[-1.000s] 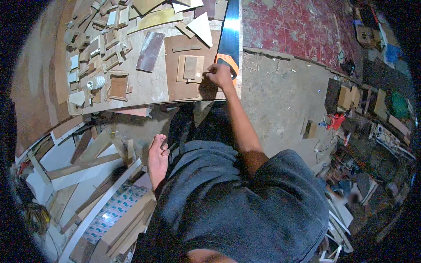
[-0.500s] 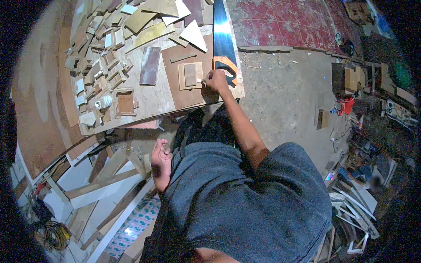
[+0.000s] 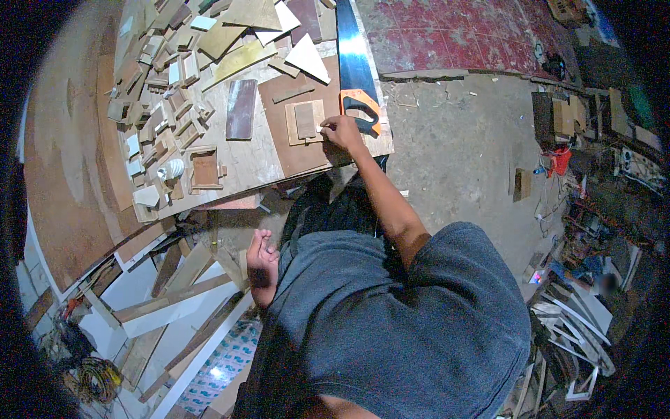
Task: Measuring, marking, sawing, and gluing small wooden scraps to assemble a project.
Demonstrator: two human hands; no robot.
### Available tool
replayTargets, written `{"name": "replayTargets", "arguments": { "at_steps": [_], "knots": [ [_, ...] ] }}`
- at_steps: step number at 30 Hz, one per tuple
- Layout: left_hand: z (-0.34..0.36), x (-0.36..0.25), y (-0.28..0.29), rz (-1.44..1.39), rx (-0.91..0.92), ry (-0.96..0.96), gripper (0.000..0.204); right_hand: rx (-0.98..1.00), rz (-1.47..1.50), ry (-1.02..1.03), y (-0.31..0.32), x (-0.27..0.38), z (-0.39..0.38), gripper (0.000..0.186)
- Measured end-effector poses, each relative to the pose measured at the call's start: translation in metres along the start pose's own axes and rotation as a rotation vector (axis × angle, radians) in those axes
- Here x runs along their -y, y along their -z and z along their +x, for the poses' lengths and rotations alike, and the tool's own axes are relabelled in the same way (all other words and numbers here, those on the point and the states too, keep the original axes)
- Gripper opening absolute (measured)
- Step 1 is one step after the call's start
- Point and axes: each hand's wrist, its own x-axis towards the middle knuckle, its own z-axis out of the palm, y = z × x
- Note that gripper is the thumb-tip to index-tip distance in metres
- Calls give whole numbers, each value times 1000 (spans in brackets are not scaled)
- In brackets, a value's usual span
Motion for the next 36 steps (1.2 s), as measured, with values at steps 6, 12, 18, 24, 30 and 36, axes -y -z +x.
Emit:
{"name": "replayTargets", "arguments": {
  "at_steps": [6, 12, 18, 24, 30, 36],
  "knots": [
    [1, 2, 7, -81, 6, 42, 25, 11, -56, 71, -4, 1, 1, 21],
    [5, 0, 9, -96, 8, 45, 27, 36, -73, 40, -1, 6, 0, 21],
    [1, -7, 2, -89, -54, 50, 27, 32, -89, 53, -5, 6, 1, 22],
    [10, -6, 5, -114, -38, 60, 25, 8, -91, 43, -1, 1, -1, 22],
    [3, -7, 0, -115, -44, 51, 26, 33, -92, 39, -3, 6, 2, 21],
    [4, -10, -2, -124, -19, 54, 25, 19, -108, 41, -2, 3, 1, 21]
  ]
}}
